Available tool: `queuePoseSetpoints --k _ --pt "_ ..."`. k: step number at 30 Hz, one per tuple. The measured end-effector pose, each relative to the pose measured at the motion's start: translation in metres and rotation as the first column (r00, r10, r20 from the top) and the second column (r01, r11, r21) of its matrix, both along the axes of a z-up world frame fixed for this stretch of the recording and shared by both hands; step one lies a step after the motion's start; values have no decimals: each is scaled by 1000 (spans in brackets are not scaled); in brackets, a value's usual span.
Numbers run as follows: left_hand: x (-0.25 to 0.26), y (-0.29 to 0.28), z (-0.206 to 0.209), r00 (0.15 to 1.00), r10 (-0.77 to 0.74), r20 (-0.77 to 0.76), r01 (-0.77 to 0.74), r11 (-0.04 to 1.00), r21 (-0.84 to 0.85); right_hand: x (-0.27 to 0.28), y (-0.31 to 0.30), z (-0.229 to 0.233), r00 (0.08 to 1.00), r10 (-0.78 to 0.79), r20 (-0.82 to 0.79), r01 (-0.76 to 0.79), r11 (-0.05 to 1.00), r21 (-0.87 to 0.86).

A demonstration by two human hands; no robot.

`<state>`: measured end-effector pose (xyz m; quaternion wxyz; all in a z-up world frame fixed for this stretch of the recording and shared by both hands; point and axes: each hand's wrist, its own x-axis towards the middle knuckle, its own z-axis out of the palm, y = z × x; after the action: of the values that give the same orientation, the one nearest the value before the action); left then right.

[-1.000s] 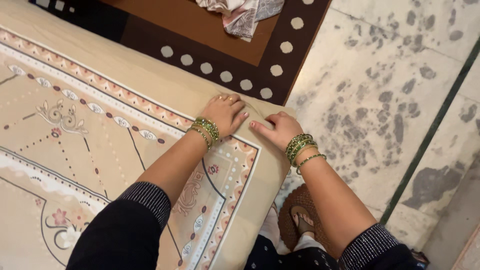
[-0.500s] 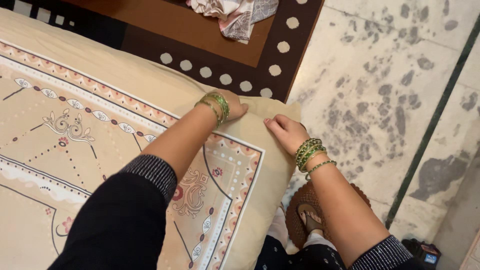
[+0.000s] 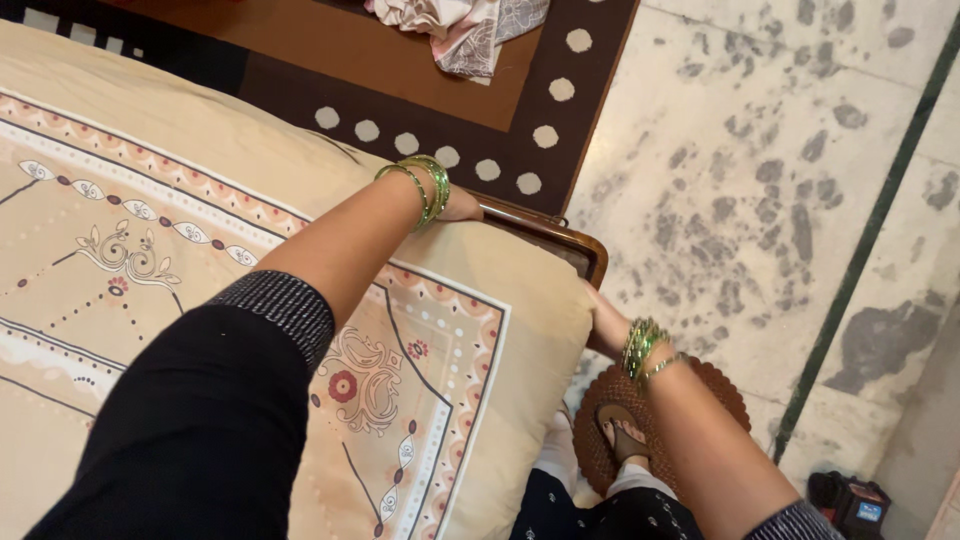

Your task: The person spreads a bedsheet over a mattress, tucks its edges underneath the mattress by hand, and smooths the surface.

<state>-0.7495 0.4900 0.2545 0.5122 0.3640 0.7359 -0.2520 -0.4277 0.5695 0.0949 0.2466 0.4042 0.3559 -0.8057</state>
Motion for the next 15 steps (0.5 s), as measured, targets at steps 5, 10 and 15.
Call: queuePoseSetpoints --k 5,10,15 --pt "5 7 -25 997 69 -47 -66 996 54 49 -37 -21 978 -83 -191 152 911 384" --pt "25 10 -49 969 150 -198 -122 982 144 49 -31 28 945 -312 -101 302 706 641" --pt "31 13 -49 963 138 -233 -123 990 75 14 -6 58 974 142 -179 140 247 959"
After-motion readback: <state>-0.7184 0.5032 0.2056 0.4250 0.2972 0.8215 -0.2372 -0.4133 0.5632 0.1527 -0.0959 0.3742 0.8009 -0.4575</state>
